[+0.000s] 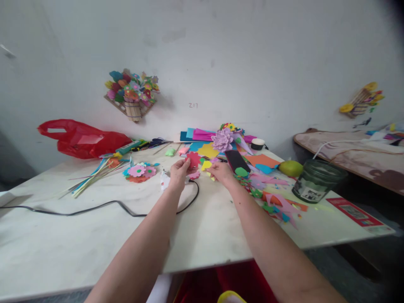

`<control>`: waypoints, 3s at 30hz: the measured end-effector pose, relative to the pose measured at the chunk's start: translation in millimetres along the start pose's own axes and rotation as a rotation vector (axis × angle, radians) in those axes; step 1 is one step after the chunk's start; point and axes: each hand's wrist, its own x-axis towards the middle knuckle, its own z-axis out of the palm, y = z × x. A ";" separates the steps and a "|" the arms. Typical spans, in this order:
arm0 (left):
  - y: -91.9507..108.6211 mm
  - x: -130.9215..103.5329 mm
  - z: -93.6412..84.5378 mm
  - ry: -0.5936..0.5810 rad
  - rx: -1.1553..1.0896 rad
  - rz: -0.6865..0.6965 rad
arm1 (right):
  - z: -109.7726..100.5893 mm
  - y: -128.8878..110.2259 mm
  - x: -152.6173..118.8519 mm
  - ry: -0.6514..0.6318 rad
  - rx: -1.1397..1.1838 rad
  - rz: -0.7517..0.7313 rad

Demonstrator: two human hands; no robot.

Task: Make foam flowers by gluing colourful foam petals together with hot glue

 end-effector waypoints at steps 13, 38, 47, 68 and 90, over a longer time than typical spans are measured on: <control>0.7 -0.6 0.2 0.017 0.011 0.016 | 4.3 12.5 7.3 0.002 -0.093 -0.039; 0.3 -1.7 -0.8 0.037 0.007 0.032 | 4.9 11.1 6.6 0.028 -0.165 -0.117; -0.4 -1.3 0.4 0.042 -0.007 0.035 | 5.8 8.0 2.9 0.009 -0.338 -0.093; -1.9 1.1 -0.6 0.050 -0.018 0.027 | 0.4 5.3 2.9 0.093 -0.497 -0.175; -1.5 -0.3 -0.1 0.050 -0.002 0.029 | 0.6 2.8 1.6 0.063 -0.520 -0.167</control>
